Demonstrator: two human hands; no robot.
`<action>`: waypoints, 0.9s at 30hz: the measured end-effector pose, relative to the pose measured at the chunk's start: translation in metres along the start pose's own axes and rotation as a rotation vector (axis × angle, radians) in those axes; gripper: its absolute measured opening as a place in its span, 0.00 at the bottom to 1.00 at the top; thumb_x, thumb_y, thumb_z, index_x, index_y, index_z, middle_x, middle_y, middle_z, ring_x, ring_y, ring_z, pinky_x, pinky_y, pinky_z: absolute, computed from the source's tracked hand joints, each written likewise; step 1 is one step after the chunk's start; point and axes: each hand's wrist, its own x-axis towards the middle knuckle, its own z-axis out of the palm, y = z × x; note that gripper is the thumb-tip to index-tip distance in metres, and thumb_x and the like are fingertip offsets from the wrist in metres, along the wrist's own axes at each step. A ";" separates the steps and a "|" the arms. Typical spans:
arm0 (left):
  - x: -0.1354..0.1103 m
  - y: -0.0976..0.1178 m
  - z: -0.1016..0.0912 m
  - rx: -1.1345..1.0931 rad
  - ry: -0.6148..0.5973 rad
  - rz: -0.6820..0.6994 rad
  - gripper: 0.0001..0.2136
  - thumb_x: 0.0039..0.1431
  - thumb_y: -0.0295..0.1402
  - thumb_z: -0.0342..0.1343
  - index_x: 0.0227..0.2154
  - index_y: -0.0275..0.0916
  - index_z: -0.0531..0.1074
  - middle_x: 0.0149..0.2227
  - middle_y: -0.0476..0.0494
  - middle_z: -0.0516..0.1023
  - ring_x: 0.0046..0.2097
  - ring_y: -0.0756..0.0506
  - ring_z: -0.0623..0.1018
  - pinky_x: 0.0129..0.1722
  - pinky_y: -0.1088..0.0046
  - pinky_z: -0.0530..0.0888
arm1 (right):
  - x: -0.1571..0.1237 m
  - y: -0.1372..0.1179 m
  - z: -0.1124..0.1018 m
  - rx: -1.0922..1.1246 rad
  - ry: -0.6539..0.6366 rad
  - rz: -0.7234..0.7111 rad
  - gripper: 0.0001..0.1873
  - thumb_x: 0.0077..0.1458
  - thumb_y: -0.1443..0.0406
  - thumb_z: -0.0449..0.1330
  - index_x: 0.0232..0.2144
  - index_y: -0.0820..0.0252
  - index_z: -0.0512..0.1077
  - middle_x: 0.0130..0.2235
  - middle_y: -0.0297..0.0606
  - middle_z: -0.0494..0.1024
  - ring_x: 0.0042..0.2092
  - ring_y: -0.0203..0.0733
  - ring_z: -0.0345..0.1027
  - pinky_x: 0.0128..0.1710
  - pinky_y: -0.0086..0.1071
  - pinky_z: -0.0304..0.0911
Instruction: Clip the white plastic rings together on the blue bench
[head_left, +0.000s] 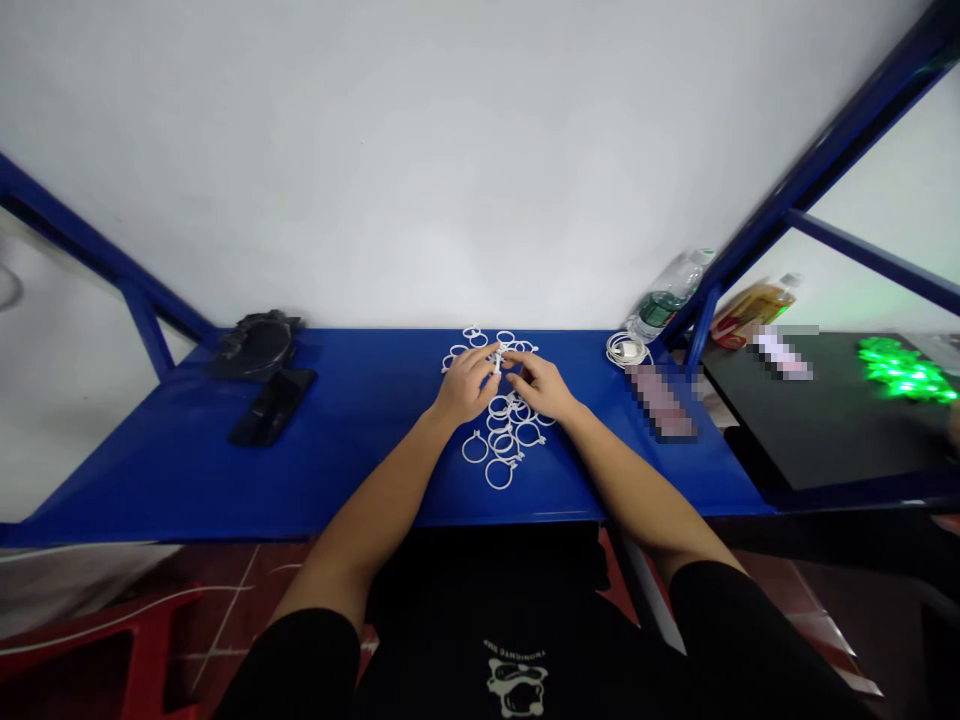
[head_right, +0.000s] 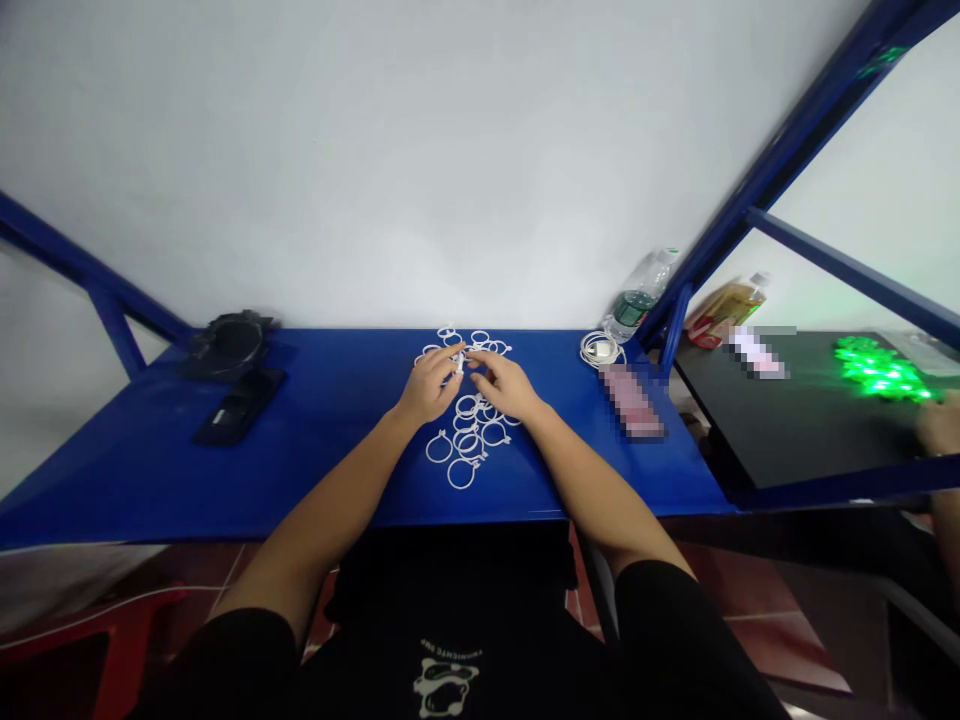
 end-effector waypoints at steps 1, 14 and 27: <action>0.000 0.003 0.001 -0.022 -0.002 0.014 0.09 0.71 0.34 0.48 0.36 0.40 0.72 0.61 0.35 0.76 0.59 0.39 0.76 0.57 0.54 0.72 | 0.000 -0.001 0.000 -0.006 -0.004 -0.009 0.21 0.65 0.64 0.58 0.59 0.54 0.71 0.46 0.39 0.82 0.31 0.37 0.71 0.36 0.34 0.70; -0.002 -0.001 0.005 0.009 -0.115 -0.002 0.16 0.75 0.38 0.41 0.32 0.42 0.68 0.31 0.43 0.78 0.36 0.42 0.77 0.42 0.61 0.72 | 0.001 -0.016 -0.011 -0.123 -0.044 -0.173 0.15 0.71 0.62 0.55 0.52 0.54 0.78 0.42 0.39 0.84 0.42 0.41 0.77 0.44 0.33 0.69; -0.005 0.003 0.008 0.063 -0.215 -0.047 0.19 0.76 0.39 0.39 0.33 0.41 0.71 0.27 0.44 0.77 0.31 0.44 0.76 0.36 0.64 0.70 | 0.000 -0.018 -0.009 -0.041 -0.055 -0.030 0.11 0.60 0.64 0.57 0.42 0.57 0.78 0.30 0.34 0.79 0.30 0.37 0.69 0.34 0.30 0.63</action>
